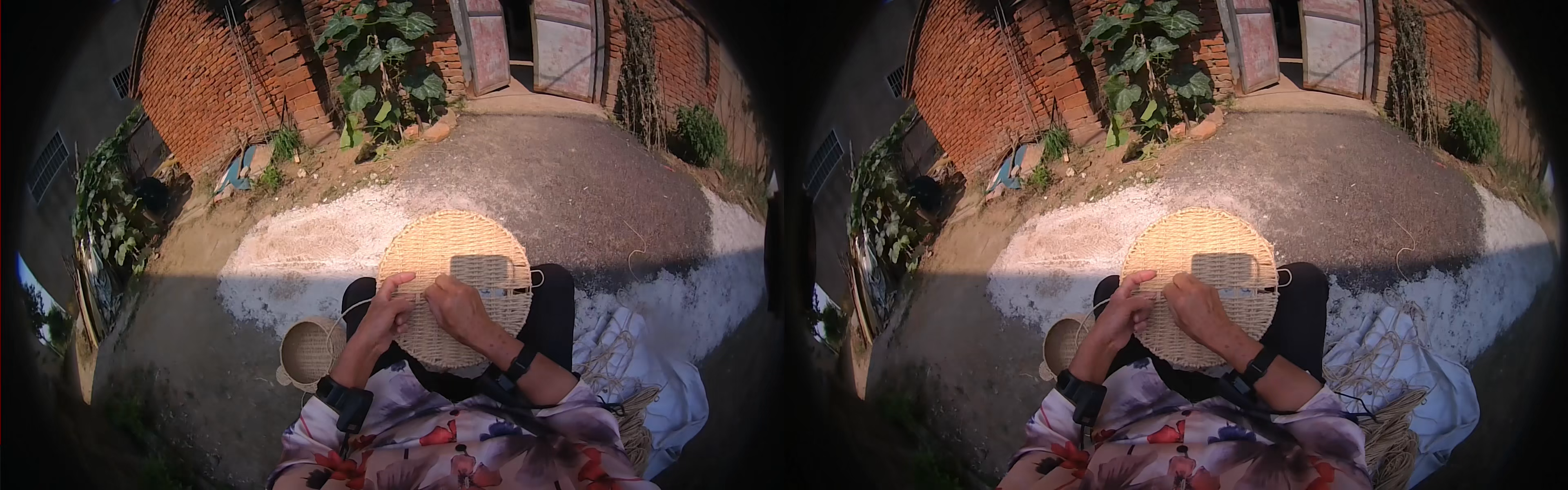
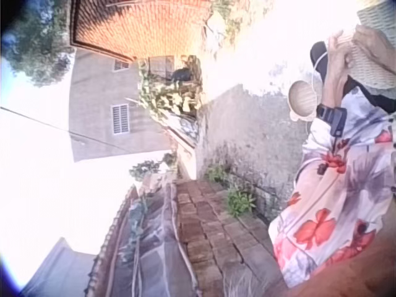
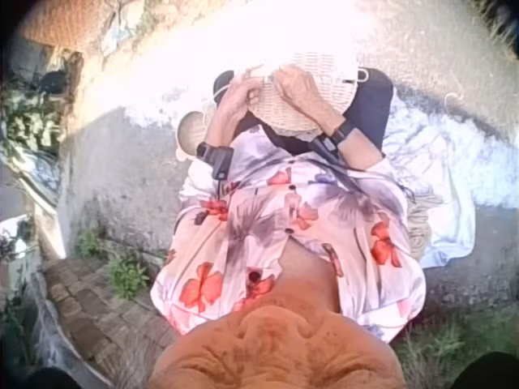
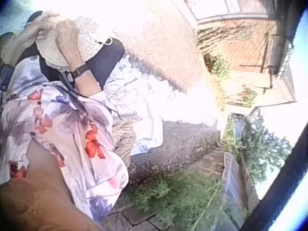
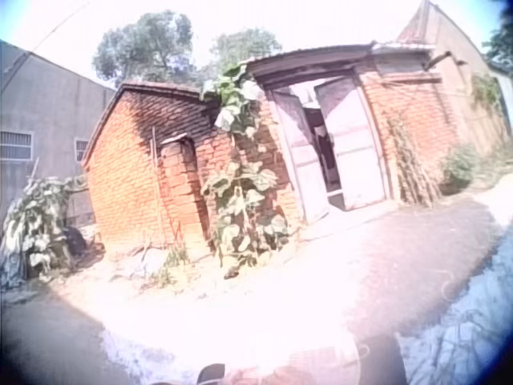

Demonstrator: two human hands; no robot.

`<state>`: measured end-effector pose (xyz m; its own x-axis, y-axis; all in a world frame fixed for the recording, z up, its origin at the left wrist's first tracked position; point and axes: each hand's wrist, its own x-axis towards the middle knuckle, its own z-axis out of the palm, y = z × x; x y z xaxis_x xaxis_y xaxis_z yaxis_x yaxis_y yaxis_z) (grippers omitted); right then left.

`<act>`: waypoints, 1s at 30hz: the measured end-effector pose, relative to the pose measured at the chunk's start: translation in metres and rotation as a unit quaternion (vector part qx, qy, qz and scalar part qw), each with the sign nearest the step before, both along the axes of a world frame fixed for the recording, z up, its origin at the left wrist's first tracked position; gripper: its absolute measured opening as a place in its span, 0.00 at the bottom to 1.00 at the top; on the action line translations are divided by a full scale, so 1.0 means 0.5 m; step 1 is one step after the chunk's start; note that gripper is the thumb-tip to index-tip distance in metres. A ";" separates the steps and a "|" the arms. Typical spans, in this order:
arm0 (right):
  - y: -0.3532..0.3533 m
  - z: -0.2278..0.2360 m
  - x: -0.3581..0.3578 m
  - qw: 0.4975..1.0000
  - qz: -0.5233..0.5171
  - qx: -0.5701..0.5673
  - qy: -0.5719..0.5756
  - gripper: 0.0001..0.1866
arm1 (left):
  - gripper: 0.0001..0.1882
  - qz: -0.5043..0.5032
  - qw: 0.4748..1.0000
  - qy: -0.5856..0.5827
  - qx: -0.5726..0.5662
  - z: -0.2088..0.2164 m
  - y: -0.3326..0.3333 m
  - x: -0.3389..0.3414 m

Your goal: Weaving a circular bamboo or straw basket base by hand.

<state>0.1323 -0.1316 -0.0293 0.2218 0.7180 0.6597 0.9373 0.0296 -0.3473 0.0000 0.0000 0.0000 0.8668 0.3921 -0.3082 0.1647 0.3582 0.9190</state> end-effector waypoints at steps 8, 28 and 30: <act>0.002 0.035 0.018 0.993 0.044 -0.069 -0.085 0.03 | 0.28 0.062 0.995 -0.015 -0.080 0.005 -0.019 -0.004; -0.109 0.025 0.054 0.970 -0.210 -0.090 -0.081 0.09 | 0.10 0.168 0.773 -0.053 0.609 -0.064 -0.059 -0.104; -0.151 0.021 0.066 0.975 -0.208 -0.067 -0.033 0.08 | 0.10 0.183 0.780 -0.057 0.596 -0.062 -0.062 -0.105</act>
